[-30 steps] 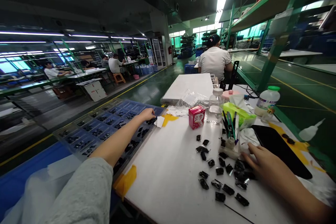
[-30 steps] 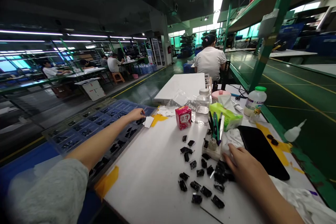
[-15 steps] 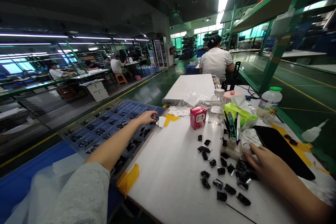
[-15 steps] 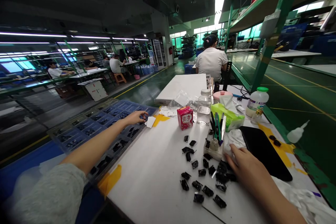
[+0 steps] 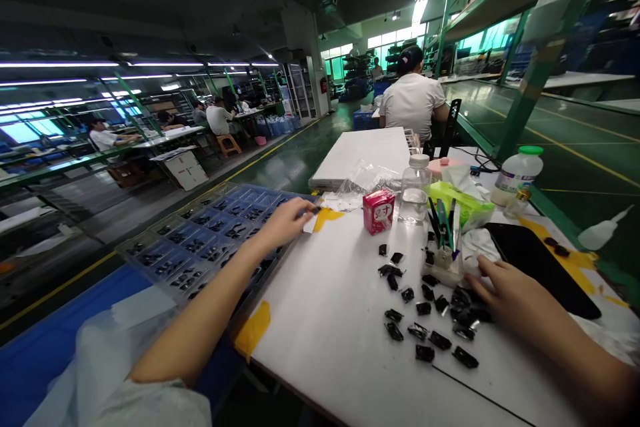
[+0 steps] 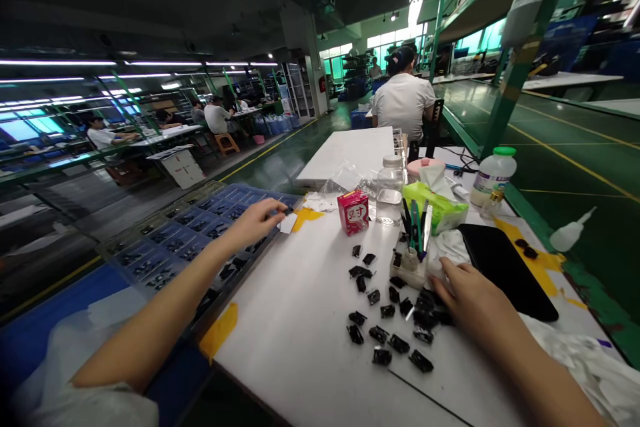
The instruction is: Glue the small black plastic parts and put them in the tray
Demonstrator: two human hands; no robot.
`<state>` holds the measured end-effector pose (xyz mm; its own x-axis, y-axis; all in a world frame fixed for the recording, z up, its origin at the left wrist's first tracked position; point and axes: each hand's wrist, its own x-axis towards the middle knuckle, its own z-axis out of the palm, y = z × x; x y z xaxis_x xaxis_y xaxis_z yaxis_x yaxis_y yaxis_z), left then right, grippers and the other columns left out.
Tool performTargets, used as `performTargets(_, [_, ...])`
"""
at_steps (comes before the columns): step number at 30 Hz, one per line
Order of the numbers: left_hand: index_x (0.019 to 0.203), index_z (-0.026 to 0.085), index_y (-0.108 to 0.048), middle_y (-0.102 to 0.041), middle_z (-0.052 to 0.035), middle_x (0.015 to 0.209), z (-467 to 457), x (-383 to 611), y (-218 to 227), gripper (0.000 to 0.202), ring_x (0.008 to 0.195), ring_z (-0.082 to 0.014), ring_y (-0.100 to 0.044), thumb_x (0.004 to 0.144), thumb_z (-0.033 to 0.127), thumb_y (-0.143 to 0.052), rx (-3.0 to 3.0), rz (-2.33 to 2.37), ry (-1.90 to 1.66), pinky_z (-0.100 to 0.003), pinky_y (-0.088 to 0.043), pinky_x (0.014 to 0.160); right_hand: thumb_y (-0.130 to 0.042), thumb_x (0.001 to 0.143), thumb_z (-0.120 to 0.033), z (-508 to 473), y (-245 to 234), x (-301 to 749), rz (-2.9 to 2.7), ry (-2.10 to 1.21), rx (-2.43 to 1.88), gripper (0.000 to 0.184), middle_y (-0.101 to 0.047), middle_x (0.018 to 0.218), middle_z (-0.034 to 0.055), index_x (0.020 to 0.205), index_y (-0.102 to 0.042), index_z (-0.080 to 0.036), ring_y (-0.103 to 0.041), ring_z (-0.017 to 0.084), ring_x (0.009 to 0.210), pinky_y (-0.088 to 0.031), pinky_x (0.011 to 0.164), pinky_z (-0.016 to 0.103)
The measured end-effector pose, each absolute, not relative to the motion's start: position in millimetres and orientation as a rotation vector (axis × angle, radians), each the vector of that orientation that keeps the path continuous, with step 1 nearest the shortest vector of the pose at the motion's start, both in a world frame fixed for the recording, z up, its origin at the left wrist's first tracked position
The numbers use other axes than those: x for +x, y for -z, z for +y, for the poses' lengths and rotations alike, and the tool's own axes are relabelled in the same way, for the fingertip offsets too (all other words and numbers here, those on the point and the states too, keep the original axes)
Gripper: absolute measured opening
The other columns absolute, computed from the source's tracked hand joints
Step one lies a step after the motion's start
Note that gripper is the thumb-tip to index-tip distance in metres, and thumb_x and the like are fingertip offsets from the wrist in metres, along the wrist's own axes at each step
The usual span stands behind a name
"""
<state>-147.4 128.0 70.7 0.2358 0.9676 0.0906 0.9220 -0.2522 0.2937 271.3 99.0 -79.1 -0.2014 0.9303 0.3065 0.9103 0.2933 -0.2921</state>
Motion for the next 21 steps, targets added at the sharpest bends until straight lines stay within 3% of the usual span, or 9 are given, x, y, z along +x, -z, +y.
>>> performTargets(2, [0.111,0.019,-0.064,-0.065,-0.0069,0.114,94.9,-112.6,-61.6,0.020,0.103,-0.0199,-0.063,0.098,0.022,-0.049,2.425,1.512,-0.292,-0.035,-0.049,0.092,-0.038,0.089,-0.048,98.0,76.3,270.7,-2.150,-0.060,-1.652,0.029,-0.056,0.070,0.0066,0.082,-0.049,-0.022,-0.054,0.020,0.057,-0.038,0.054,0.032])
performTargets(5, [0.108,0.025,-0.067,-0.068,-0.0022,0.108,52.9,-72.4,-42.4,0.020,0.089,-0.0143,-0.067,0.095,0.019,-0.054,2.486,1.110,-0.108,-0.022,-0.050,0.081,-0.038,0.089,-0.046,96.2,70.9,269.3,-2.160,-0.040,-1.666,0.028,-0.056,0.071,0.0064,0.083,-0.050,-0.022,-0.053,0.020,0.059,-0.038,0.056,0.031])
performTargets(11, [0.112,0.022,-0.066,-0.070,-0.0046,0.103,34.2,-54.5,-22.9,0.022,0.079,-0.0167,-0.068,0.092,0.021,-0.058,2.509,0.927,0.048,-0.024,-0.049,0.070,-0.040,0.089,-0.044,93.9,63.4,266.4,-2.166,0.004,-1.686,0.027,-0.057,0.070,0.0061,0.082,-0.052,-0.021,-0.052,0.018,0.057,-0.035,0.054,0.029])
performTargets(16, [0.110,0.024,-0.066,-0.072,-0.0035,0.103,45.9,-58.6,-36.1,0.021,0.090,-0.0191,-0.068,0.089,0.027,-0.064,2.513,0.912,0.112,-0.025,-0.048,0.075,-0.041,0.090,-0.043,93.6,63.1,266.6,-2.178,0.018,-1.685,0.026,-0.057,0.071,0.0061,0.084,-0.053,-0.021,-0.052,0.018,0.059,-0.034,0.055,0.029])
performTargets(21, [0.107,0.023,-0.061,-0.071,-0.0037,0.100,49.5,-51.5,-32.8,0.022,0.087,-0.0204,-0.067,0.087,0.030,-0.067,2.484,0.976,0.148,-0.027,-0.047,0.072,-0.038,0.092,-0.043,93.6,62.3,267.0,-2.202,0.006,-1.699,0.027,-0.056,0.072,0.0062,0.086,-0.053,-0.020,-0.053,0.019,0.062,-0.035,0.056,0.029])
